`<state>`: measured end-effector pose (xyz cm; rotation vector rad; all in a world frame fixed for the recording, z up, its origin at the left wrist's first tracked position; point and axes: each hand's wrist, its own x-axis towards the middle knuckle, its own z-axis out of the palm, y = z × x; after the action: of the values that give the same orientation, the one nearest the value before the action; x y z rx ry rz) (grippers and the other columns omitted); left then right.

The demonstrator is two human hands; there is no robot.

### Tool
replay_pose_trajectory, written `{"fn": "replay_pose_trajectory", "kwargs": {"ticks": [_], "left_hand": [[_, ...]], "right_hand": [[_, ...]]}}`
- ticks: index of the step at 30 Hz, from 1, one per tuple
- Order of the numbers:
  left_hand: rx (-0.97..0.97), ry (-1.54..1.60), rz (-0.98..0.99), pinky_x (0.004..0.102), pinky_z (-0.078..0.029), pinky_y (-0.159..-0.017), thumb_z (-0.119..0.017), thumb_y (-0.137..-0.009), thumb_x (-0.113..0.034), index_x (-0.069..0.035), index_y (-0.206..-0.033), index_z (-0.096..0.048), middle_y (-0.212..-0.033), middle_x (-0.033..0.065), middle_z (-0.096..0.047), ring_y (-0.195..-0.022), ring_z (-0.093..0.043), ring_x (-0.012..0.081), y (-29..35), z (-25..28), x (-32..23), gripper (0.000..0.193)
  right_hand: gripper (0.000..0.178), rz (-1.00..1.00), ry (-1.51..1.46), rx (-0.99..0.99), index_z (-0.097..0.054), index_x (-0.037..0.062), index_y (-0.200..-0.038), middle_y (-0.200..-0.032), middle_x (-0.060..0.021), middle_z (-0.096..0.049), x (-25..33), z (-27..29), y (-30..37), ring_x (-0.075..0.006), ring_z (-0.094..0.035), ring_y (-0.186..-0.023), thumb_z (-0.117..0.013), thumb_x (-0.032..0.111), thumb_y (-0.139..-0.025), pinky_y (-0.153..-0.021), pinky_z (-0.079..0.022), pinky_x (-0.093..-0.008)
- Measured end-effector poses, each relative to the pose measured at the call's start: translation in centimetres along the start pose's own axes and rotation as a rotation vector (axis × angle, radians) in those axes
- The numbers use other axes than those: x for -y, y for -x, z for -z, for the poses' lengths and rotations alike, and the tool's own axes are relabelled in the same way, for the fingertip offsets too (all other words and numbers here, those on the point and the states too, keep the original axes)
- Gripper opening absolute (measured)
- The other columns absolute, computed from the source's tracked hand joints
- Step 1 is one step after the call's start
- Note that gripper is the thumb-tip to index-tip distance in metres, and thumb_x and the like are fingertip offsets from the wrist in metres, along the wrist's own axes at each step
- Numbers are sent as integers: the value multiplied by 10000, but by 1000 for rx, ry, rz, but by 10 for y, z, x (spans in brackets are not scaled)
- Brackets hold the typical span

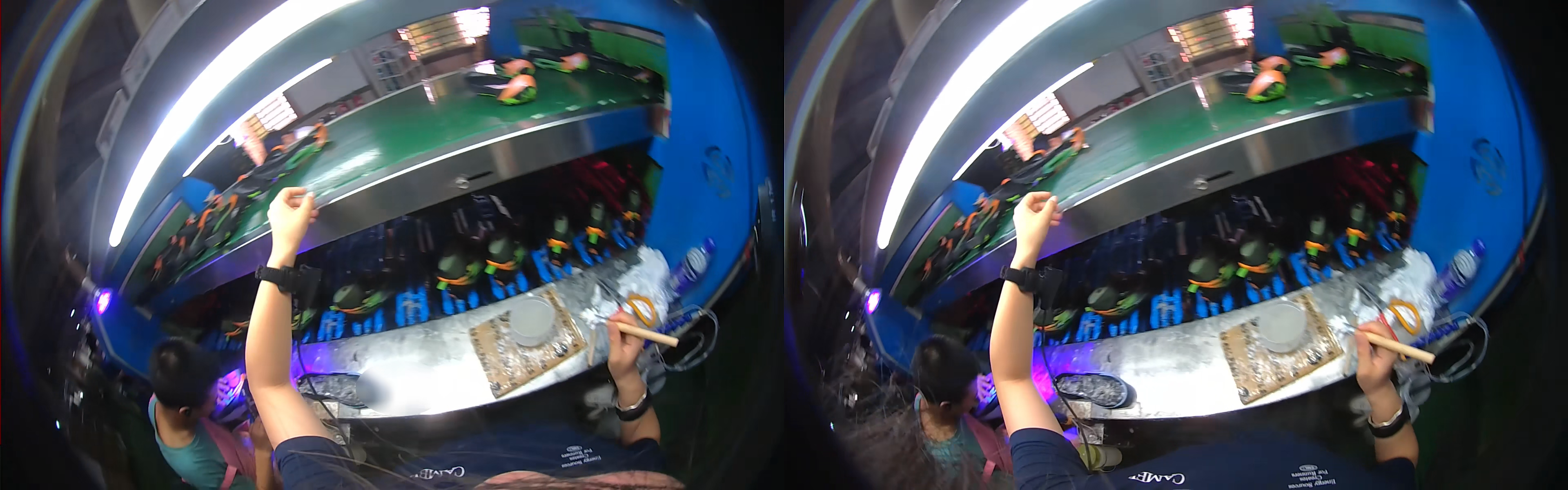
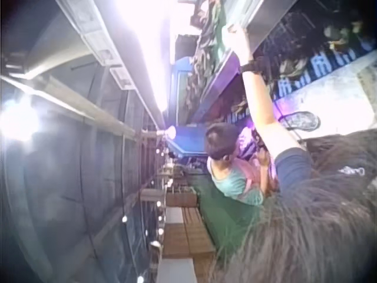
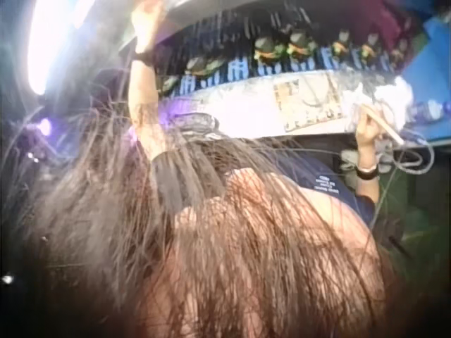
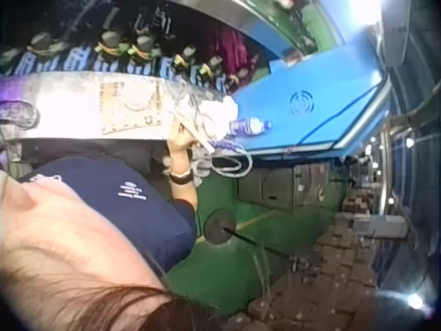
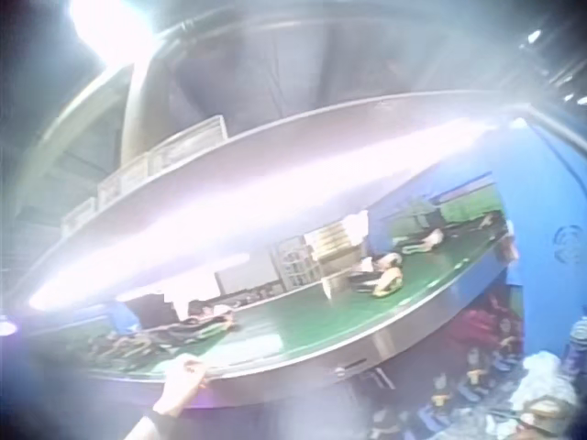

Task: Applying adhesive to the edges of shoe soles and placing them on a conveyor belt.

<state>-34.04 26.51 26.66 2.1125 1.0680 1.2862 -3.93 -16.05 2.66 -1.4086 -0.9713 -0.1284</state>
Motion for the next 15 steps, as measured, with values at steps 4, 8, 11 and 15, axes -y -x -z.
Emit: {"fn": "replay_pose_trajectory", "kwargs": {"ticks": [4,8,11,15], "left_hand": [[-290,-736,-15,351,-458,-692,-666,-637,-250,10,-838,-574,-768,153,-610,-754,-597,274,-43,90,71,341],[-123,-943,256,336,-462,-710,-686,-608,-241,47,-728,-602,-749,186,-613,-760,-608,274,-96,139,103,324],[-72,-979,247,352,-456,-757,-655,-614,-207,53,-897,-597,-881,243,-590,-866,-586,311,-145,146,112,389],[-77,-806,186,356,-419,-832,-648,-649,-248,17,-958,-583,-978,218,-571,-963,-539,319,-206,121,130,413]], "right_hand": [[95,-90,-90,58,-483,24,-900,-828,-35,-462,-5,-11,-6,-99,-434,-732,-504,51,-811,-660,-361,-210],[83,-88,-58,40,-479,28,-895,-830,-28,-441,-8,-22,-11,-91,-406,-705,-490,48,-816,-636,-349,-209],[78,-82,-34,-17,-475,27,-891,-828,-29,-433,-10,-34,-14,-91,-399,-715,-484,45,-816,-645,-344,-208],[75,-129,23,-80,-467,27,-891,-847,-32,-430,-11,-38,-20,-93,-402,-740,-478,36,-817,-669,-342,-208]]}}
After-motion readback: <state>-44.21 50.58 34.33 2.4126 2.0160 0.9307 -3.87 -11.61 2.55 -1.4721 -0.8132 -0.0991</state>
